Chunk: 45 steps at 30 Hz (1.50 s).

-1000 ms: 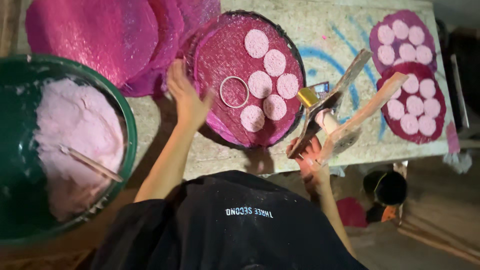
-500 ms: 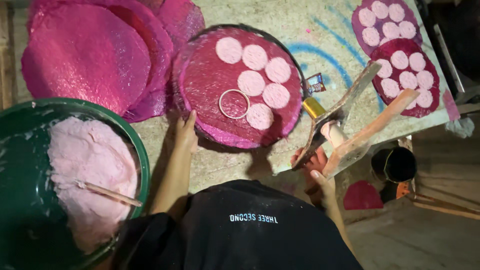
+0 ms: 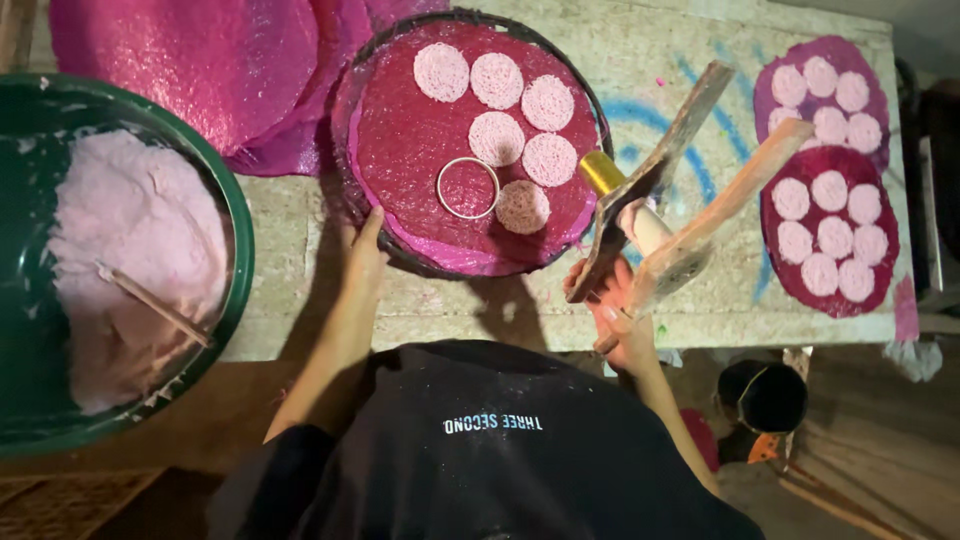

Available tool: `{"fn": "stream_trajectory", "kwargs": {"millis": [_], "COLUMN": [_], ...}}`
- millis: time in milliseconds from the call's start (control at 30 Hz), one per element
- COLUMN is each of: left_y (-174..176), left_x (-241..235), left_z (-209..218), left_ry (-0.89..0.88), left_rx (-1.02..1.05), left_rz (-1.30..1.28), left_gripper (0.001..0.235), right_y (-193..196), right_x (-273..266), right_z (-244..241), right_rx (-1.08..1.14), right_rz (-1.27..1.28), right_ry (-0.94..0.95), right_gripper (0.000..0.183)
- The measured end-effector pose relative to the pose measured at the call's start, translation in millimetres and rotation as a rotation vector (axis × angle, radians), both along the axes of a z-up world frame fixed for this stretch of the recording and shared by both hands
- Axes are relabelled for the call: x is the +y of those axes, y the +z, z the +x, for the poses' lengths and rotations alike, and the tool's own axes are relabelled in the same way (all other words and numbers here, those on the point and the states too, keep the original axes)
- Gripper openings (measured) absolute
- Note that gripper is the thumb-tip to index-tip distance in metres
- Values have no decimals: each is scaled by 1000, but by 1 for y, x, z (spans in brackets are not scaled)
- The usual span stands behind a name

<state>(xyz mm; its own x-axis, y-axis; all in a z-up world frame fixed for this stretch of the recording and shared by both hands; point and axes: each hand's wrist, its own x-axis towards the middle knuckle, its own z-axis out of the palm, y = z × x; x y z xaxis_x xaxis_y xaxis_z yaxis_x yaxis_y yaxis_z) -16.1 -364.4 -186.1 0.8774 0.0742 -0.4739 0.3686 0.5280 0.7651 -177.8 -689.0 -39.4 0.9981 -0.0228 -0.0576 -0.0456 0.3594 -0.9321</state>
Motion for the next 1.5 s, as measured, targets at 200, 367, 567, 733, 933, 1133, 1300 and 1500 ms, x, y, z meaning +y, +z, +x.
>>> {"fn": "stream_trajectory", "kwargs": {"millis": [200, 367, 567, 733, 933, 1133, 1300, 1500], "left_y": [78, 158, 182, 171, 137, 94, 83, 72], "left_x": [-14, -45, -63, -72, -88, -100, -74, -66], "left_z": [-1, 53, 66, 107, 138, 149, 168, 154], "left_ry": [289, -403, -629, -584, -470, -317, -413, -369], "left_rx": [-625, -481, -637, -770, -724, -708, -841, -801], "left_rz": [1099, -685, -1060, -942, -1233, -1380, -1377, -1380], "left_gripper": [66, 84, 81, 40, 31, 28, 28, 26], "right_y": [30, 53, 79, 103, 100, 87, 79, 81], "right_x": [-17, -18, -11, -42, -52, -40, -6, 11], "right_z": [27, 72, 109, 169, 204, 208, 207, 203], "right_rx": [168, 261, 581, 500, 670, 584, 570, 572], "right_rz": [-273, 152, 158, -250, -440, -701, -858, -795], "right_ry": [201, 844, 991, 1114, 993, 976, 877, 914], "right_gripper": [92, 106, 101, 102, 92, 90, 85, 85]}}
